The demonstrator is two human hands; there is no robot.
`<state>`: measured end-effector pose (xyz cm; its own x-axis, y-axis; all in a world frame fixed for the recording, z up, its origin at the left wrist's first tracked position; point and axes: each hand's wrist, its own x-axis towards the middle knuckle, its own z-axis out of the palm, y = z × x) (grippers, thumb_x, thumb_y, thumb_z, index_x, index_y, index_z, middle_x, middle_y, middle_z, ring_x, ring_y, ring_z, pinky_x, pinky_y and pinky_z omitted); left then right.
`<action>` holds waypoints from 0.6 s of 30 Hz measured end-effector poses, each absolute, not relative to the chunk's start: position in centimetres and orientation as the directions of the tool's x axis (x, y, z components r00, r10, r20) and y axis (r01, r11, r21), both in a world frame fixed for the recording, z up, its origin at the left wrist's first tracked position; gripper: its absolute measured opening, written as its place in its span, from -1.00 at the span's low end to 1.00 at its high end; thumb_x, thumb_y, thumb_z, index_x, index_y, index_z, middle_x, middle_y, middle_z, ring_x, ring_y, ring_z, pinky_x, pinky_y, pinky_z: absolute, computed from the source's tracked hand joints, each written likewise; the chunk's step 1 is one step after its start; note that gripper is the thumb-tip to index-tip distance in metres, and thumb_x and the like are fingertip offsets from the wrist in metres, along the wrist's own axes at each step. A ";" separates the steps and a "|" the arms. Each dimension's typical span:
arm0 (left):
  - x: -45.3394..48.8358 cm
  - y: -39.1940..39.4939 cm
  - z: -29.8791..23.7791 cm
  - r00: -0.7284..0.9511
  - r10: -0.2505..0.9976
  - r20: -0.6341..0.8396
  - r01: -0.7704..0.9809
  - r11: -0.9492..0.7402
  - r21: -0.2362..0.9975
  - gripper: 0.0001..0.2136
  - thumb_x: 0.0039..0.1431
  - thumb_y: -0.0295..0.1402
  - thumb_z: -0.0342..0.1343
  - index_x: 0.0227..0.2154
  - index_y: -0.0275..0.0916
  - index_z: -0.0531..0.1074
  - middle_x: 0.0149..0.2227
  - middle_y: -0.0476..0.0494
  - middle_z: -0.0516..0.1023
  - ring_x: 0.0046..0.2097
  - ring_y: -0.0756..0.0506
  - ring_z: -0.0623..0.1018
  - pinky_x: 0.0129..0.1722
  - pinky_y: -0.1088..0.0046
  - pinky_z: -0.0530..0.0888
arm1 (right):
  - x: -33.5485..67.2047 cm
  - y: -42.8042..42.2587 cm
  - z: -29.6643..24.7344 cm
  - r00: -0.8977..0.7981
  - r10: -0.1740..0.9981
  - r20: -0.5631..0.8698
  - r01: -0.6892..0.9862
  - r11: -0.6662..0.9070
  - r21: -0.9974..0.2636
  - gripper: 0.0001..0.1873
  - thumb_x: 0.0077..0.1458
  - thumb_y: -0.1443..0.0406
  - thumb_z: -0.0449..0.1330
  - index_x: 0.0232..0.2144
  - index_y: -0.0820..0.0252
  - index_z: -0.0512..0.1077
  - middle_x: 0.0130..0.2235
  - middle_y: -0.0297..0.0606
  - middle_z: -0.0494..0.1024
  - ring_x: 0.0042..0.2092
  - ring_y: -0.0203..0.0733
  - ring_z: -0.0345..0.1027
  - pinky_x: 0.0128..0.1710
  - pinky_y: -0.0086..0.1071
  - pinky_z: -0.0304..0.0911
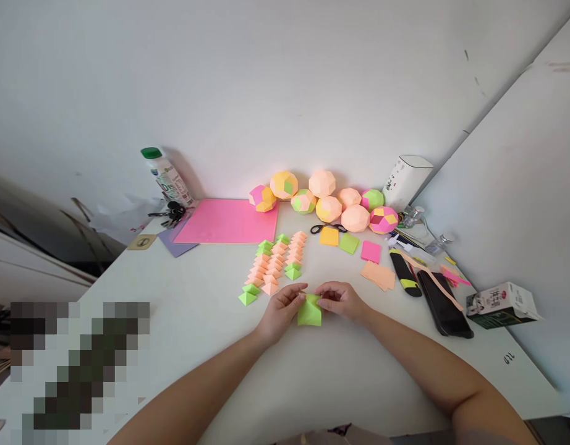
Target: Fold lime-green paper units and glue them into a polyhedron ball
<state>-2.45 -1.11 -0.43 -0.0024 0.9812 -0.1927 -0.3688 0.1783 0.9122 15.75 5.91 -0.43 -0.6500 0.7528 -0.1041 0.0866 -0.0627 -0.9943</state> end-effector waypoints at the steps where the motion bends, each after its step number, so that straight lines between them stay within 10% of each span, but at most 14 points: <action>1: -2.4 -1.2 -0.4 0.003 0.981 -0.195 -0.349 0.184 0.919 -0.64 -0.02 -0.17 0.22 -0.17 -0.23 0.44 -0.44 -0.01 0.43 -0.39 0.02 0.41 -0.39 0.50 0.35 | 15.8 5.9 -0.4 -0.652 0.752 -0.095 0.091 -0.047 -0.995 -0.73 -0.07 0.20 0.31 -0.30 0.21 0.48 -0.47 -0.36 0.42 -0.48 -0.36 0.28 -0.46 -0.43 0.24; 18: -2.1 -2.0 0.2 0.142 0.986 -0.088 -0.206 0.117 0.972 -0.67 0.07 -0.19 0.13 -0.13 -0.17 0.25 -0.37 0.00 0.35 -0.36 0.01 0.37 -0.38 0.48 0.33 | 15.5 5.7 0.0 -0.661 0.746 0.082 0.055 0.158 -0.986 -0.84 0.01 0.23 0.24 -0.34 0.18 0.50 -0.37 -0.29 0.44 -0.46 -0.34 0.26 -0.47 -0.42 0.20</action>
<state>-2.09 -1.98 0.22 0.1419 0.9859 -0.0882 -0.2057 0.1165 0.9716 15.51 5.69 -0.02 -0.6606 0.7462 0.0824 0.0552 0.1578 -0.9859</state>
